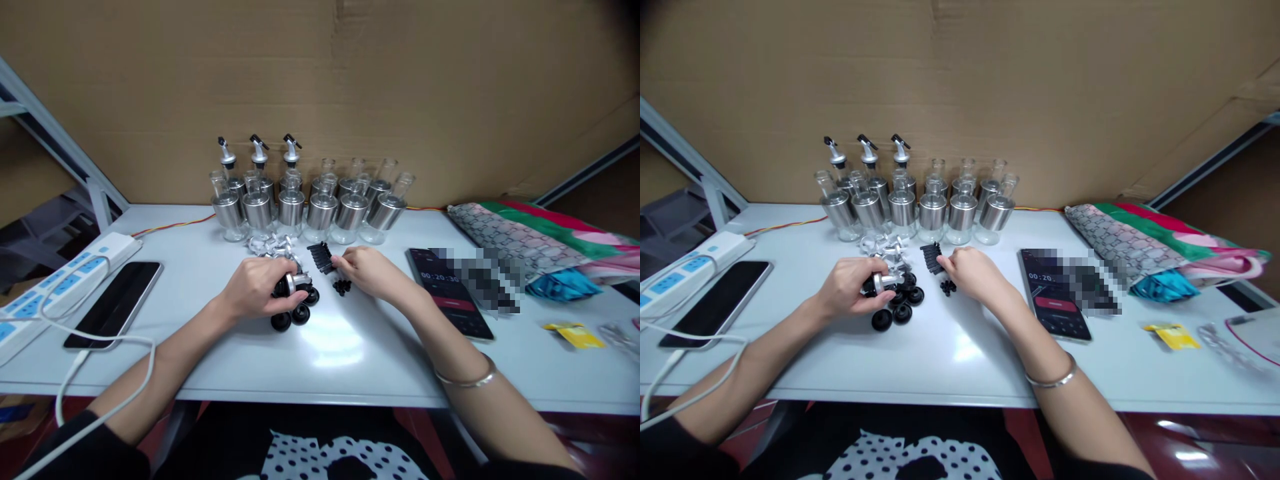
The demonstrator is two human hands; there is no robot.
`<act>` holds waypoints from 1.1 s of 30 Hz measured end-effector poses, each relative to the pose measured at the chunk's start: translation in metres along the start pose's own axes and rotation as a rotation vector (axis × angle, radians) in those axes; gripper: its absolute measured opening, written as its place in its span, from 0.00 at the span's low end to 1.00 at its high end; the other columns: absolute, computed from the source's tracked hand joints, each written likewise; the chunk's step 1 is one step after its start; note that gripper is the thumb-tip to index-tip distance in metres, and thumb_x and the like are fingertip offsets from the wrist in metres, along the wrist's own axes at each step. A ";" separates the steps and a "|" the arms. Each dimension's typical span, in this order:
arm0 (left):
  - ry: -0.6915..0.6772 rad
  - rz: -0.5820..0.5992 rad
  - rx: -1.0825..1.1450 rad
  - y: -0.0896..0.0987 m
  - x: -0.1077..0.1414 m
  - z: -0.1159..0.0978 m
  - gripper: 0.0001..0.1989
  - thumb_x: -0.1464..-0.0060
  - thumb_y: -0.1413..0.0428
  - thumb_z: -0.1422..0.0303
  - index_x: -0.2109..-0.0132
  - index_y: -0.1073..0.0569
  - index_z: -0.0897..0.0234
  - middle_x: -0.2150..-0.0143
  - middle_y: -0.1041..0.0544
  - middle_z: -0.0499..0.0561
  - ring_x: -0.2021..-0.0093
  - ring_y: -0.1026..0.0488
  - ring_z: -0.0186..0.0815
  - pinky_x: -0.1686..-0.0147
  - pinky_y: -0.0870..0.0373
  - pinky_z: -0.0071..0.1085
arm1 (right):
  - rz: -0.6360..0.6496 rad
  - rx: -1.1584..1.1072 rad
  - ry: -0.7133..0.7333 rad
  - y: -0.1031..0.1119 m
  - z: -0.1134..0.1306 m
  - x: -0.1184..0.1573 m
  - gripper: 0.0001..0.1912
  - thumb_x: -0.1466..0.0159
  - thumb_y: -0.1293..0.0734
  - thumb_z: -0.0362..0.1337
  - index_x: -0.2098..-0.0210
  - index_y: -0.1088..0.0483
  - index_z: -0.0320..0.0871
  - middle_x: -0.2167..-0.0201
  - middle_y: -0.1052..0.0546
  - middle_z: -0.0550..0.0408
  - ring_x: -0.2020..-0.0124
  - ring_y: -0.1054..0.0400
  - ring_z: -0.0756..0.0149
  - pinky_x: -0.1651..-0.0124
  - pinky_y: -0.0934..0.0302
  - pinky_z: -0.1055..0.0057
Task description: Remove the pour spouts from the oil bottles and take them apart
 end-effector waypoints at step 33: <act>0.012 0.051 0.029 -0.004 0.000 0.001 0.11 0.43 0.49 0.60 0.65 0.33 0.64 0.79 0.28 0.45 0.82 0.32 0.29 0.80 0.37 0.25 | -0.020 0.037 -0.018 0.011 0.005 0.004 0.22 0.32 0.47 0.45 0.76 0.32 0.43 0.75 0.25 0.51 0.74 0.36 0.65 0.72 0.54 0.71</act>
Point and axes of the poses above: each hand's wrist, its own x-axis away from the middle knuckle, its own y-axis out of the back of the hand, z = x × y, the point moved 10 cm from there along -x, towards the middle knuckle
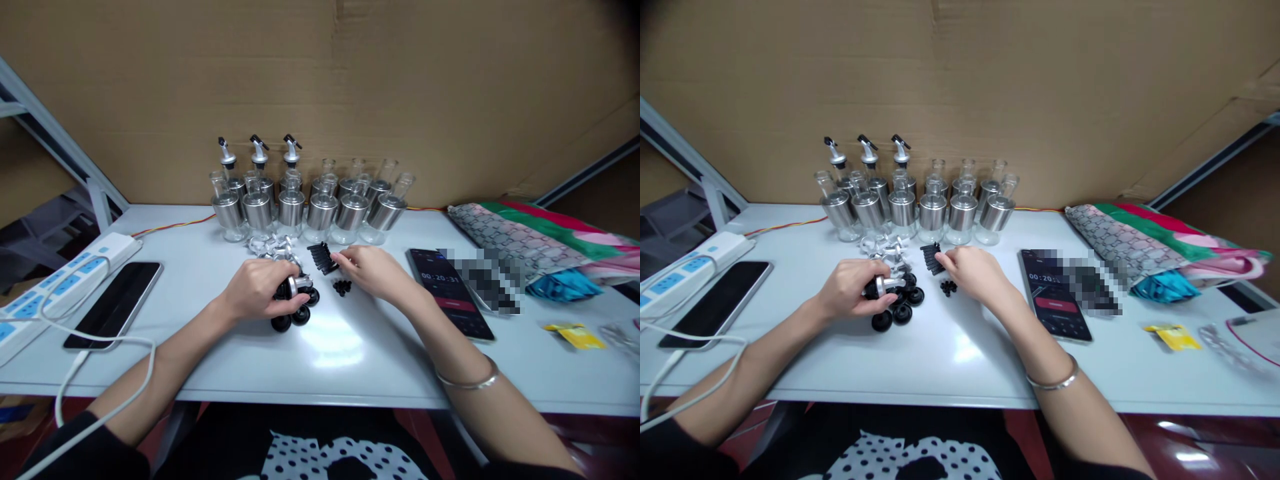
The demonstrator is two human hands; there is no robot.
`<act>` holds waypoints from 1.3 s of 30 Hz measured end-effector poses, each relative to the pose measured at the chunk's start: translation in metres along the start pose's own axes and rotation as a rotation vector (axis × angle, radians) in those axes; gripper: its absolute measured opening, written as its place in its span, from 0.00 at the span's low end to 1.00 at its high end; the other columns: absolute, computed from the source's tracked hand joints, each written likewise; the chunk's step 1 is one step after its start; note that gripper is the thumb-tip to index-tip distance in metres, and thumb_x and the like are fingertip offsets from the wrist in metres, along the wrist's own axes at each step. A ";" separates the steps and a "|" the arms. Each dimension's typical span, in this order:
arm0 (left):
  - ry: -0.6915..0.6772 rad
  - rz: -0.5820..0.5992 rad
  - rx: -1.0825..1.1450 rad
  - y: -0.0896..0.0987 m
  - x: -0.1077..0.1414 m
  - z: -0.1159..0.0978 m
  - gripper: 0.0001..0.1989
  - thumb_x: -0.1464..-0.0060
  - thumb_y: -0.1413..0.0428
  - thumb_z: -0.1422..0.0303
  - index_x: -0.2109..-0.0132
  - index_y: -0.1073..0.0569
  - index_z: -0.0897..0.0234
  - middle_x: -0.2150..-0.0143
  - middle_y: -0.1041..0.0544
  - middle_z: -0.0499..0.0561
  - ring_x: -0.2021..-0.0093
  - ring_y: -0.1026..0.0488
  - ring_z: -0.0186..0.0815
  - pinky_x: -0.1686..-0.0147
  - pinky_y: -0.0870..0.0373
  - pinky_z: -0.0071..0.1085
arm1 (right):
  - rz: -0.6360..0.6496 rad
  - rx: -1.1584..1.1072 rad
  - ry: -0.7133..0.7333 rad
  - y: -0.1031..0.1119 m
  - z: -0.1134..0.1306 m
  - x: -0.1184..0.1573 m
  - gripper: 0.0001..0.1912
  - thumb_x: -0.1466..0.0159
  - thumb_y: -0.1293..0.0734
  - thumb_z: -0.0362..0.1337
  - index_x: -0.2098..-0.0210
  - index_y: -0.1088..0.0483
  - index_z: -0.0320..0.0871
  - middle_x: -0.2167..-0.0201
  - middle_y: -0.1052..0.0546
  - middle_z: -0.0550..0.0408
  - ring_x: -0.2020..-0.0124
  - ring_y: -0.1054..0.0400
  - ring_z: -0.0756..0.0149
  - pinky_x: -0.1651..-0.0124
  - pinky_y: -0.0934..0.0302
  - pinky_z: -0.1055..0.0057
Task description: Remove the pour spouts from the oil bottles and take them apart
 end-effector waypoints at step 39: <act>0.065 -0.058 0.022 -0.004 0.004 0.004 0.11 0.38 0.54 0.62 0.53 0.42 0.63 0.65 0.24 0.51 0.73 0.26 0.31 0.73 0.28 0.28 | -0.712 -0.215 0.771 0.064 0.086 0.065 0.05 0.36 0.35 0.34 0.63 0.29 0.38 0.71 0.23 0.50 0.70 0.31 0.66 0.68 0.37 0.69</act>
Point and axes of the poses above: each hand's wrist, its own x-axis away from the middle knuckle, its own y-axis out of the back of the hand, z = x × y, the point moved 10 cm from there along -x, towards the middle knuckle
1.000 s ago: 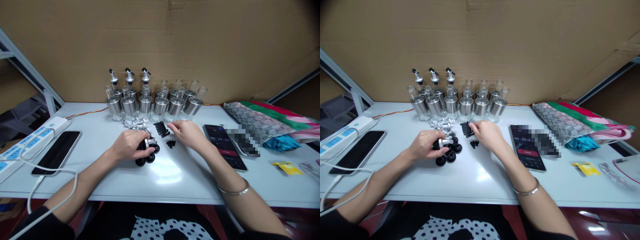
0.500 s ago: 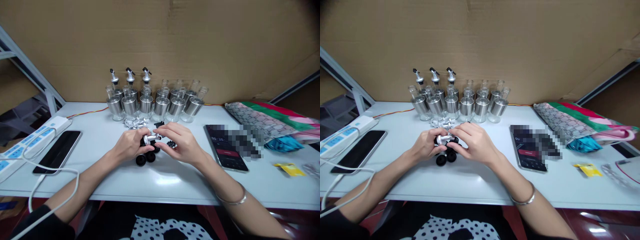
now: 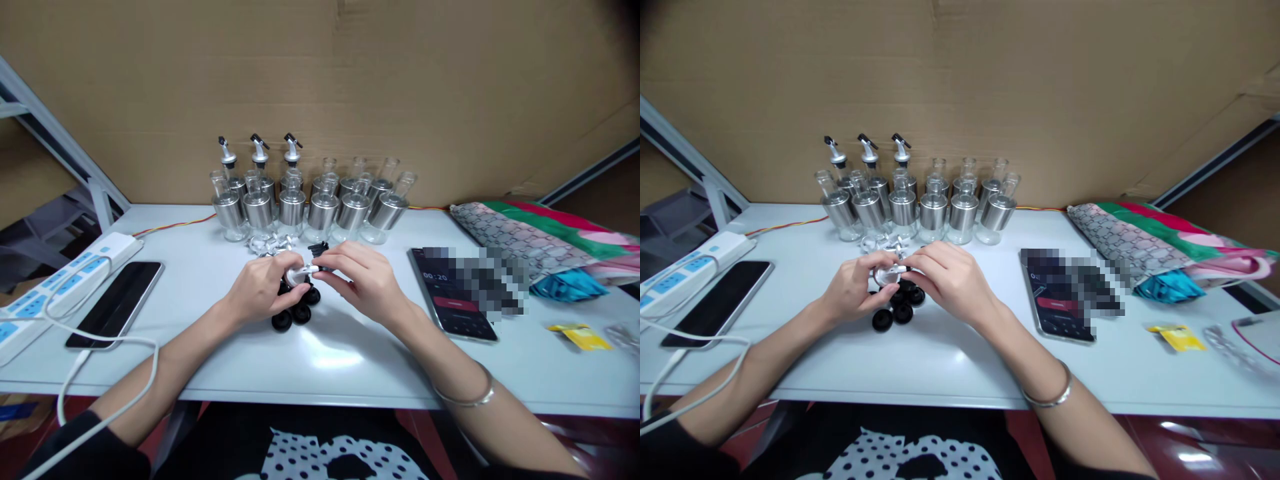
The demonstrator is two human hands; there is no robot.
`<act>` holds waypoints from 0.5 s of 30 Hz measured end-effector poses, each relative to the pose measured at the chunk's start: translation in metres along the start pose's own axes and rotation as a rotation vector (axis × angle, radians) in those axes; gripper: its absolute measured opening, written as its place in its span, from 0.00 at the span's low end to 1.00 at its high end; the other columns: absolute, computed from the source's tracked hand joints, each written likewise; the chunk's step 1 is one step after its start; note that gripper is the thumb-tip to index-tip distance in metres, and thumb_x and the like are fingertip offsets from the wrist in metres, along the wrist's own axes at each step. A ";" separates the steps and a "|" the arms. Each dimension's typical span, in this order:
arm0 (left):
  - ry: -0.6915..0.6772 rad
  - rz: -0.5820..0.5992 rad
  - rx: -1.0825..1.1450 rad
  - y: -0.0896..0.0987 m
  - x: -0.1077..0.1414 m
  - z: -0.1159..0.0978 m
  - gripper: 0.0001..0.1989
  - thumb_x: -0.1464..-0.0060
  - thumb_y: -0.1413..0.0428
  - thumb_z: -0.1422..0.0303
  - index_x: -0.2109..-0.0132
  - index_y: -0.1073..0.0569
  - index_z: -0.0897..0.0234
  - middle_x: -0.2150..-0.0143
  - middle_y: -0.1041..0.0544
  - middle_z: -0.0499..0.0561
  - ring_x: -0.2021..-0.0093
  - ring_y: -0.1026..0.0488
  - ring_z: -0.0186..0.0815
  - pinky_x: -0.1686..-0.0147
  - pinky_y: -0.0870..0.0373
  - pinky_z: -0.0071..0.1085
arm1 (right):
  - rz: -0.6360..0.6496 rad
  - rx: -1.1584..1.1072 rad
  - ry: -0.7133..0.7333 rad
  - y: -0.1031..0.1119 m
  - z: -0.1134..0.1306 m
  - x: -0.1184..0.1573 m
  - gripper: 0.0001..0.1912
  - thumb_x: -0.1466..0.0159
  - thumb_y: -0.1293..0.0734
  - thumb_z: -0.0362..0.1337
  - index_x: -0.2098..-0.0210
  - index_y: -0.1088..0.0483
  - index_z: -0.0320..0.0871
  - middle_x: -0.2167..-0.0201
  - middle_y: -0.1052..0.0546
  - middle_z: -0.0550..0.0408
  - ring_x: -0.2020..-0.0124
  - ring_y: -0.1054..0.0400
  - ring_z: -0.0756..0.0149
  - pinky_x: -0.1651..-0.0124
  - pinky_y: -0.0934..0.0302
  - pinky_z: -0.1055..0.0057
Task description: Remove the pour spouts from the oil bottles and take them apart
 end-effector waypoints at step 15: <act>-0.047 0.028 -0.084 0.000 -0.004 -0.007 0.05 0.38 0.54 0.69 0.56 0.38 0.65 0.60 0.25 0.56 0.61 0.26 0.37 0.63 0.27 0.33 | 0.014 0.086 0.025 -0.004 0.006 0.000 0.06 0.34 0.39 0.35 0.65 0.32 0.39 0.72 0.24 0.50 0.71 0.32 0.66 0.70 0.38 0.70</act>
Point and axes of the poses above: each hand's wrist, its own x-axis away from the middle knuckle, its own y-axis out of the back of the hand, z = x × y, the point moved 10 cm from there along -x, towards the middle knuckle
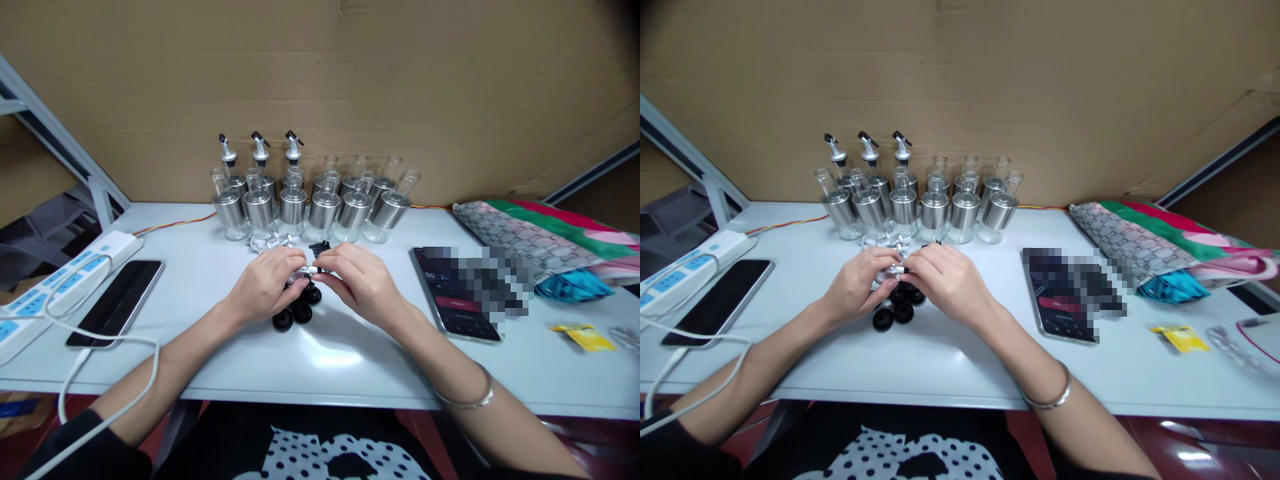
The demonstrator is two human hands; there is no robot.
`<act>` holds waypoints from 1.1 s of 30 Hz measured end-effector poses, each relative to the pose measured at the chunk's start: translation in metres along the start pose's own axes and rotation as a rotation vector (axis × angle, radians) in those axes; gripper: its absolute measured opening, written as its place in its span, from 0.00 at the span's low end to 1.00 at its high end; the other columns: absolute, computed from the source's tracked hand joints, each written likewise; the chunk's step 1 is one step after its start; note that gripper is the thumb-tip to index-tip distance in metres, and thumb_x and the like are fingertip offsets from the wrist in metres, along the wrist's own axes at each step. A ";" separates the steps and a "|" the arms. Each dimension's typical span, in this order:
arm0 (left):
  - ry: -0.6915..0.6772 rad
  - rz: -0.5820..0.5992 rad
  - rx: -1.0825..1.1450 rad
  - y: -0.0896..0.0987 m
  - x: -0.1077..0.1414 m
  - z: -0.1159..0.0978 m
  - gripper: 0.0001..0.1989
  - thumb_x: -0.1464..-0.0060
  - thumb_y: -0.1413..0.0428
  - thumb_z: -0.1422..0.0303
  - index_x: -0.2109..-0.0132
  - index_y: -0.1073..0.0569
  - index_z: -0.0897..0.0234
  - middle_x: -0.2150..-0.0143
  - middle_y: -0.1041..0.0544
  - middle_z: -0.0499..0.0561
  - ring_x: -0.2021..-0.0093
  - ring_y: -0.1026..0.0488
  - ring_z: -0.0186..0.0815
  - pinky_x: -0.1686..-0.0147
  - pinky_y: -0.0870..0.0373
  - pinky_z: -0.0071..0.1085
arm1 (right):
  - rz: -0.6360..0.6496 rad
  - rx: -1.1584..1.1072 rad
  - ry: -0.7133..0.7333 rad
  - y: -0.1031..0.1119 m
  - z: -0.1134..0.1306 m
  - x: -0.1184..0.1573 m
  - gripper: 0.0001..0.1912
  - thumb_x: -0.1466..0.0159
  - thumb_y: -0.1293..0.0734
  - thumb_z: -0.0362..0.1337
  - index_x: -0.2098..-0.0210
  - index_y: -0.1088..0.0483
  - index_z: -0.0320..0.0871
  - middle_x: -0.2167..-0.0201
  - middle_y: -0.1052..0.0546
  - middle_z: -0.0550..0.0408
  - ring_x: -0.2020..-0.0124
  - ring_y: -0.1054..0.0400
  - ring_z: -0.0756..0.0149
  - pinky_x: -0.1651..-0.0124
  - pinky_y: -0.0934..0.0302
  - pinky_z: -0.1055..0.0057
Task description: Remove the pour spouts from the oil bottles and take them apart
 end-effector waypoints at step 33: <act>-0.015 -0.016 -0.018 0.001 -0.002 -0.004 0.09 0.45 0.52 0.77 0.57 0.39 0.63 0.64 0.26 0.52 0.61 0.28 0.37 0.60 0.30 0.35 | 0.148 -0.041 -0.049 -0.016 0.001 0.000 0.11 0.32 0.45 0.33 0.69 0.36 0.41 0.77 0.31 0.55 0.75 0.41 0.67 0.71 0.47 0.72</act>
Point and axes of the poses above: each hand's wrist, its own x-axis away from the middle knuckle, its own y-axis out of the back of the hand, z = x × y, the point moved 10 cm from there along -x, towards the middle knuckle
